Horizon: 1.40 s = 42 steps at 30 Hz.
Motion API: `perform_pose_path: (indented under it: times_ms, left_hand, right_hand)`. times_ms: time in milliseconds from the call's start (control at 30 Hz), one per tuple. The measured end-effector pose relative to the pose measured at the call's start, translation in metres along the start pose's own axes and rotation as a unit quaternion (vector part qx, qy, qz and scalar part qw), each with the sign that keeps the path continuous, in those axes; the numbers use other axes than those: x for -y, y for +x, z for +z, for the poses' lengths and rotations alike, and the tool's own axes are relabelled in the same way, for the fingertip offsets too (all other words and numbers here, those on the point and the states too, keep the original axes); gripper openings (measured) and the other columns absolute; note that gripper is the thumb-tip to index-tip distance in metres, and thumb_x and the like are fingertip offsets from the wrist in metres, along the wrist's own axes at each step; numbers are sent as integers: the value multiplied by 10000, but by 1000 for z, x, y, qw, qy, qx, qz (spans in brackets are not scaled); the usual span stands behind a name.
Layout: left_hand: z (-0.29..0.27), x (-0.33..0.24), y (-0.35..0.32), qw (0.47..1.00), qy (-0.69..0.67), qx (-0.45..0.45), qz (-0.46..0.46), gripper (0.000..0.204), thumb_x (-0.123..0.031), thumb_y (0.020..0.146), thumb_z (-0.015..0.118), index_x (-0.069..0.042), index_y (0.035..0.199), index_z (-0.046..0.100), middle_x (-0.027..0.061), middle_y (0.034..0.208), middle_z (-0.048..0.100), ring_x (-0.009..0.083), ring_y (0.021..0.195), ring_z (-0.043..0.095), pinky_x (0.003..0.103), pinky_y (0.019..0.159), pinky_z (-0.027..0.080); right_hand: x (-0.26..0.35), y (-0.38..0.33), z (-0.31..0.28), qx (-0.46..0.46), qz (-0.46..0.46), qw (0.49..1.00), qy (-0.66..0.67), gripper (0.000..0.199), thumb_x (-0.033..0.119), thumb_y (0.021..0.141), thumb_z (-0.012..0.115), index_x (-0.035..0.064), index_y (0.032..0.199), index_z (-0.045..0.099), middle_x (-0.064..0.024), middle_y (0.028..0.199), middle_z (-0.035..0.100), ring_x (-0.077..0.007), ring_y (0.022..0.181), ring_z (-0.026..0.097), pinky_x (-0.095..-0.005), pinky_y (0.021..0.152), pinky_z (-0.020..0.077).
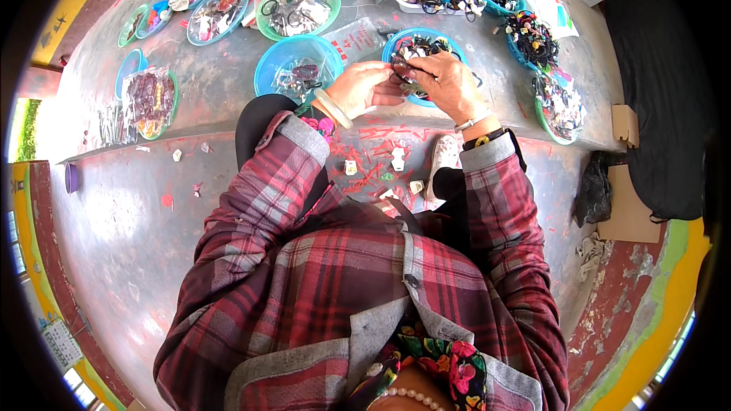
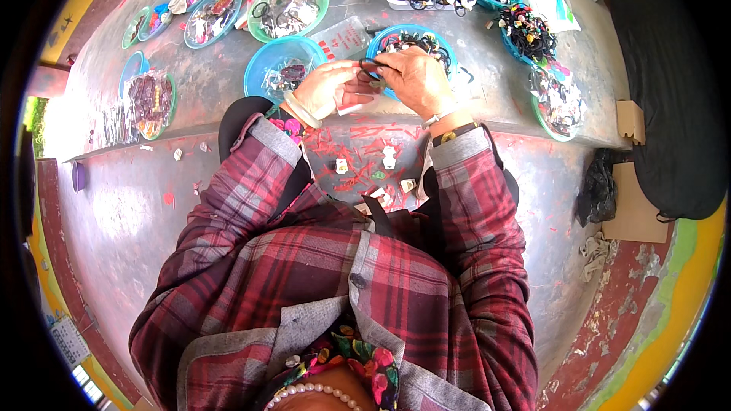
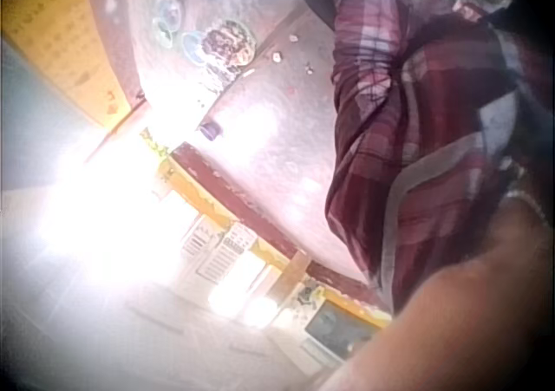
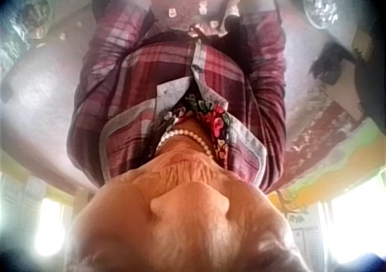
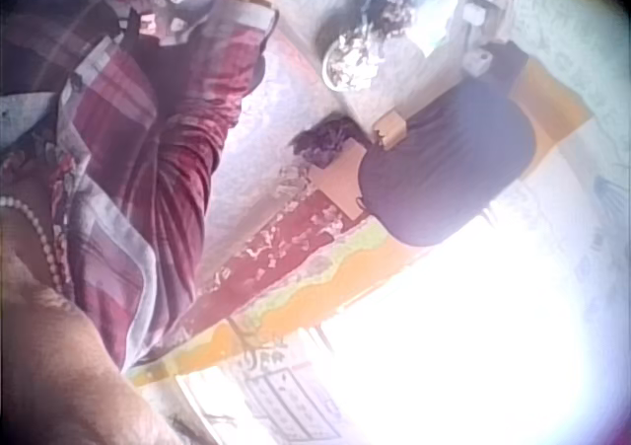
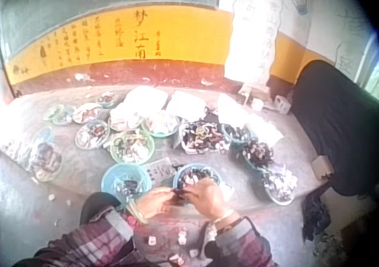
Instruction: The person sits on the floor and repeatedly picks small hair accessories from a blue bowl, places them into small plastic bags, and seals them. The person handles the items one by one, transferring them from the bowl to the bags and then placing the filled bags into a larger container.
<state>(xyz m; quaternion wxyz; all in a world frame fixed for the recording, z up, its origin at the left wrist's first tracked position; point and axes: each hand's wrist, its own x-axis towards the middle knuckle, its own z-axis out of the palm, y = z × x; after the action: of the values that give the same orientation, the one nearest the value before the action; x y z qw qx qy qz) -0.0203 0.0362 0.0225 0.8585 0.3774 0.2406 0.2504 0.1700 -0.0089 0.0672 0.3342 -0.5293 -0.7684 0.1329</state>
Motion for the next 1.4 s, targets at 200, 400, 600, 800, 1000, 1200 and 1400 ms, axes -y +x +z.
perform_pose_path:
  times_ms: [200,400,600,800,1000,1200,1400]
  left_hand:
    - [-1,-3,0,988,-139,30,53,375,-169,905,394,114,1151,425,223,1101,528,311,1038,534,397,945,410]
    - [3,-3,-1,992,-110,25,51,360,-148,904,400,107,1157,424,217,1090,534,321,1025,542,397,930,424]
    - [5,-2,-2,999,-46,-5,3,345,-133,904,397,92,1164,427,194,1077,544,294,1001,560,371,867,467]
    - [11,-4,-6,999,-44,7,4,304,-155,913,401,46,1131,469,141,1064,553,265,976,576,366,819,492]
    - [8,-4,-8,1000,-28,-6,9,283,-147,912,397,17,1127,480,108,1063,551,226,943,587,335,729,519]
    - [6,0,-7,999,-35,-16,21,297,-169,908,411,-8,1149,477,72,1058,553,158,907,573,268,656,508]
    - [12,-5,-11,999,-39,-16,21,300,-189,912,411,-27,1156,477,62,1065,555,146,908,570,259,637,496]
  right_hand:
    - [8,4,-1,17,130,974,184,350,24,724,631,71,1066,574,-68,860,597,-144,704,577,-261,657,480]
    - [-6,1,6,5,125,964,236,324,-42,724,593,59,1031,578,-34,773,566,-99,688,551,-232,631,467]
    - [11,2,6,-13,75,993,85,307,-3,739,557,103,1027,577,-66,705,574,-200,688,579,-295,619,474]
    - [14,-1,9,-14,5,1000,-27,357,27,727,544,175,1051,557,-84,722,575,-263,710,574,-359,615,476]
    - [12,-1,13,1,16,999,-40,247,62,720,555,161,943,594,-87,674,566,-268,738,568,-378,635,470]
    - [4,-1,14,-19,-63,997,-31,113,62,697,556,96,761,643,-88,692,586,-269,738,553,-366,673,456]
    - [7,1,12,0,-85,996,-32,149,60,654,569,93,766,662,-76,789,595,-272,799,542,-368,726,441]
